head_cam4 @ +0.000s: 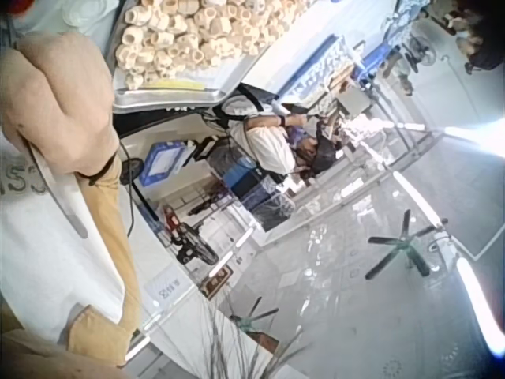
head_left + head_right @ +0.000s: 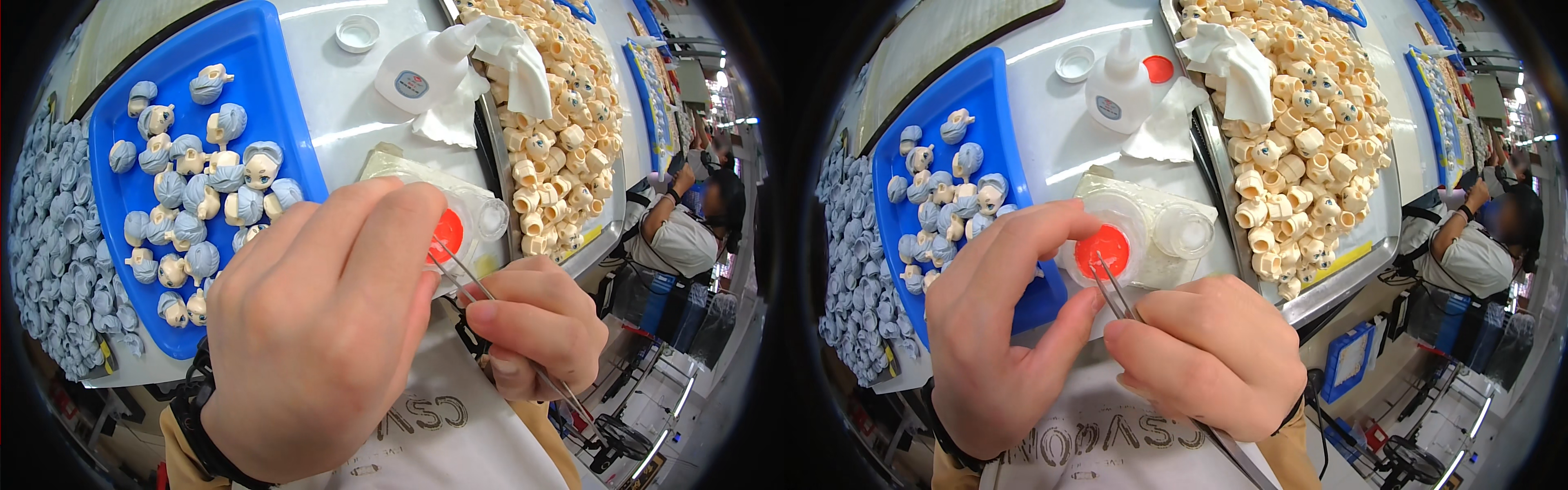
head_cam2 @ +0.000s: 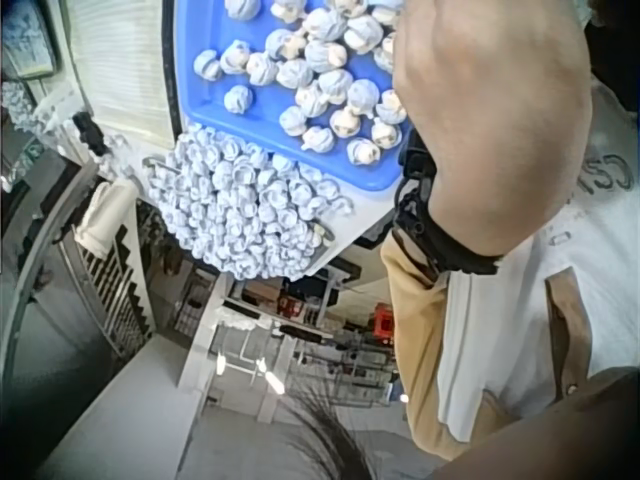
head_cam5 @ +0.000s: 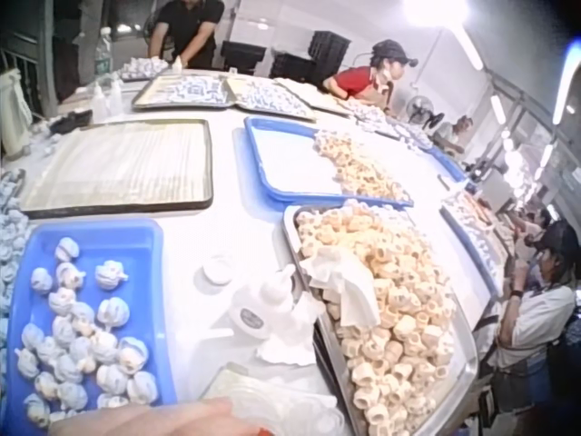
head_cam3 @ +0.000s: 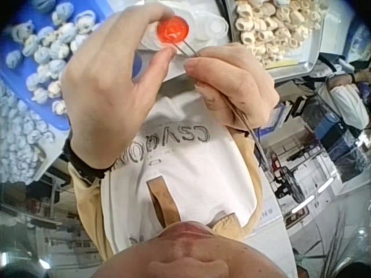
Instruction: The person uses a fine brush to apply red paint to the lips of small doll heads. They repeatedly dip the brush into a small container of red paint and carefully paint each doll head one at a time, holding the head steady with the other hand. The painted heads are placed into a blue tray on the table.
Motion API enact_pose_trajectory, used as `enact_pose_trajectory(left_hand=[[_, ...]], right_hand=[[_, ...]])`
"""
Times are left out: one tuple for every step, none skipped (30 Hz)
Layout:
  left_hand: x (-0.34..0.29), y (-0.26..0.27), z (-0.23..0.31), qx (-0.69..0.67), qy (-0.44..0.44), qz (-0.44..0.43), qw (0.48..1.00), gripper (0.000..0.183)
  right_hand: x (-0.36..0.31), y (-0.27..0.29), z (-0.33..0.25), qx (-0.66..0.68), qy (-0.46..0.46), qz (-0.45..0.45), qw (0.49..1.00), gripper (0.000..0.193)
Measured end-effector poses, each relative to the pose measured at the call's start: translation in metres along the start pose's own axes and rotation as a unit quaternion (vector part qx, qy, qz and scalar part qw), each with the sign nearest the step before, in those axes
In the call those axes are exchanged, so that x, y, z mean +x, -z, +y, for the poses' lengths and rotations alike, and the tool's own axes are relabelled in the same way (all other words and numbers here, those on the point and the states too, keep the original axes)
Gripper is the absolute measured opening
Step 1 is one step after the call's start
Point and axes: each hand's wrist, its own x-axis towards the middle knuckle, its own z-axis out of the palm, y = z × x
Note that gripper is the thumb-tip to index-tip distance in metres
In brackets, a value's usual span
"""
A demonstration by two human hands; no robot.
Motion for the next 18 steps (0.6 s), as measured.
enact_pose_trajectory(left_hand=[[0.0000,-0.0002,-0.0003,0.000,0.000,-0.001,1.000,0.039],[-0.0005,-0.0003,-0.0015,0.009,-0.003,-0.003,1.000,0.039],[-0.0009,-0.0003,-0.0027,0.019,-0.005,-0.004,1.000,0.039],[-0.0024,-0.0004,-0.0062,0.040,-0.009,-0.007,0.999,0.039],[-0.0024,-0.0006,-0.0063,0.040,-0.010,-0.007,0.999,0.039],[-0.0024,-0.0007,-0.0064,0.040,-0.010,-0.006,0.999,0.039],[-0.0009,-0.0012,-0.0028,0.020,-0.006,-0.001,1.000,0.039],[-0.0004,-0.0016,-0.0020,0.011,-0.005,0.002,1.000,0.039],[-0.0002,-0.0015,-0.0009,0.002,-0.003,0.006,1.000,0.039],[-0.0003,-0.0018,-0.0012,0.003,-0.005,0.008,1.000,0.039],[-0.0001,-0.0013,-0.0008,0.003,-0.003,0.006,1.000,0.039],[0.0005,-0.0014,-0.0010,0.002,-0.001,0.003,1.000,0.039],[0.0017,-0.0001,-0.0002,-0.001,0.005,-0.003,1.000,0.039],[0.0022,-0.0003,0.0001,-0.001,0.007,-0.005,1.000,0.039],[0.0025,-0.0002,0.0007,0.000,0.010,-0.006,1.000,0.039],[0.0025,-0.0012,0.0009,0.004,0.009,-0.001,1.000,0.039],[0.0025,-0.0020,0.0012,0.009,0.008,0.003,1.000,0.038],[0.0022,-0.0031,0.0012,0.013,0.008,0.006,1.000,0.038]], right_hand=[[-0.0003,0.0018,0.0006,0.009,-0.006,-0.010,1.000,0.026],[-0.0005,0.0037,0.0008,0.015,-0.011,-0.020,1.000,0.027],[-0.0004,0.0055,0.0012,0.022,-0.016,-0.031,0.999,0.028],[-0.0001,0.0074,0.0012,0.027,-0.020,-0.040,0.999,0.029],[-0.0002,0.0077,0.0008,0.031,-0.024,-0.042,0.998,0.029],[-0.0002,0.0078,0.0007,0.035,-0.028,-0.044,0.998,0.030],[-0.0010,0.0073,-0.0003,0.039,-0.032,-0.038,0.998,0.030],[-0.0011,0.0076,-0.0007,0.041,-0.036,-0.038,0.998,0.030],[-0.0006,0.0080,-0.0013,0.044,-0.040,-0.039,0.997,0.030],[0.0004,0.0096,-0.0018,0.046,-0.043,-0.047,0.997,0.030],[0.0008,0.0098,-0.0020,0.043,-0.042,-0.049,0.997,0.031],[0.0008,0.0099,-0.0017,0.039,-0.042,-0.051,0.997,0.031],[0.0004,0.0085,-0.0012,0.031,-0.037,-0.048,0.998,0.031],[0.0001,0.0080,-0.0013,0.026,-0.035,-0.048,0.998,0.030],[0.0001,0.0077,-0.0014,0.022,-0.031,-0.048,0.998,0.030],[0.0002,0.0079,-0.0019,0.021,-0.030,-0.051,0.998,0.030],[0.0003,0.0077,-0.0025,0.014,-0.024,-0.051,0.998,0.029],[-0.0002,0.0072,-0.0029,0.006,-0.018,-0.051,0.999,0.028]])
